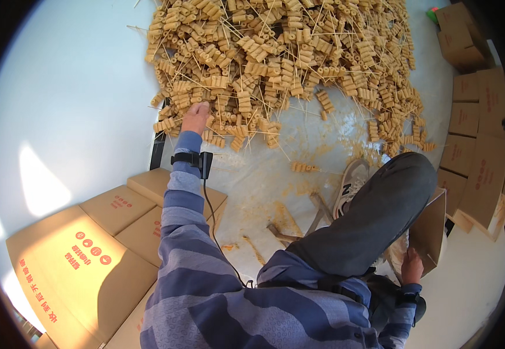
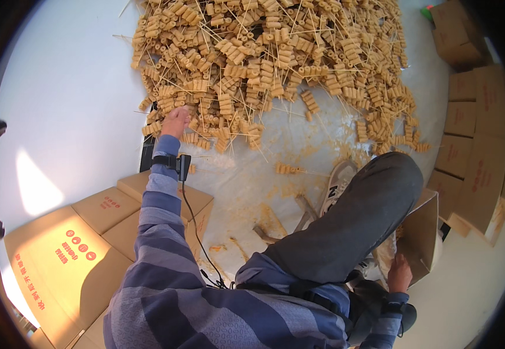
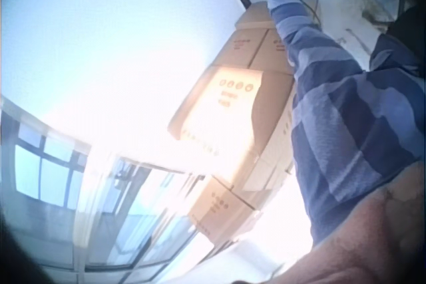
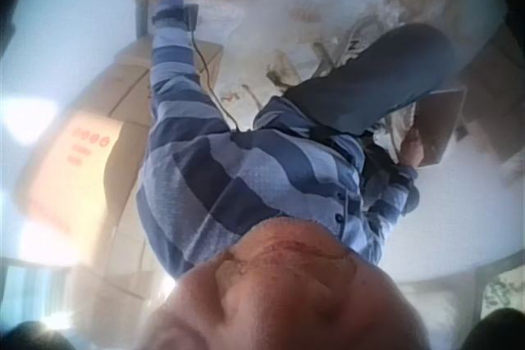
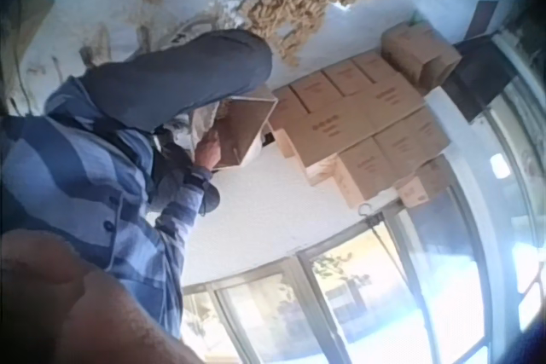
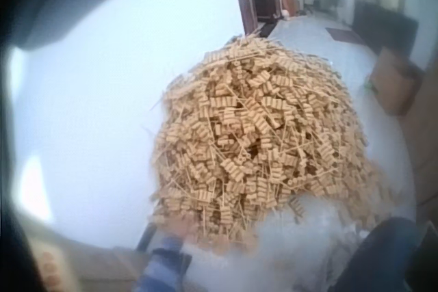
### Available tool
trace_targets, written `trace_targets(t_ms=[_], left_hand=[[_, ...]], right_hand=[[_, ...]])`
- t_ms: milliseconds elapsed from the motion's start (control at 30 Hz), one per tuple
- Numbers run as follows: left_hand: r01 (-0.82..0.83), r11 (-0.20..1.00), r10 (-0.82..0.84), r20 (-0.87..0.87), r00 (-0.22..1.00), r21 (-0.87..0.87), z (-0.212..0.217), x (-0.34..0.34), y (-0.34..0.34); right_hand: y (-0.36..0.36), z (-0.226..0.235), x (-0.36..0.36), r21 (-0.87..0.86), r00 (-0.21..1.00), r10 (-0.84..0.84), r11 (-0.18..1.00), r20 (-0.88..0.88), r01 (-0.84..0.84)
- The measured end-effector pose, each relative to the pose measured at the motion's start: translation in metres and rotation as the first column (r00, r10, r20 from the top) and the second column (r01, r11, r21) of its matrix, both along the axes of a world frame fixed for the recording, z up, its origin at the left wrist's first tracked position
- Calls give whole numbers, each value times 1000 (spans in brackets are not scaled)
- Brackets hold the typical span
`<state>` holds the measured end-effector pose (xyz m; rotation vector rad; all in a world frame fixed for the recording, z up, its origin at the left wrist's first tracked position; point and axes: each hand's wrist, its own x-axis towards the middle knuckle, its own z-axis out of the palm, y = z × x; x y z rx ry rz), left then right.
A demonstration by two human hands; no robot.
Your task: The person picks up cylindrical food items and wooden skewers from a large pile on the floor, threads the items onto the skewers, and places the completed skewers into a cardboard box. The person repeats this process multiple times.
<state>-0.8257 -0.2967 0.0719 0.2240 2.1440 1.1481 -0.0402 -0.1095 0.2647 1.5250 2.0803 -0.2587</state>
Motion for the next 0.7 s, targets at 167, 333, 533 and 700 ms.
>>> trace_targets(t_ms=[167, 333, 533, 700], left_hand=[[-384, 814, 327, -202, 923, -436, -36, -81, -52], [-319, 885, 270, -186, 945, -339, -65, -111, -34], [-319, 894, 351, 50, 935, -315, -61, -115, 6], [-123, 910, 166, 76, 983, -395, -81, -73, 19]], right_hand=[[2, 3, -6, -31, 999, 11, 999, 36, -9], [9, 6, -8, -73, 993, 64, 996, 98, -57], [11, 8, -17, -121, 987, 22, 993, 159, -2], [11, 10, -22, -128, 987, -3, 991, 163, 24]])
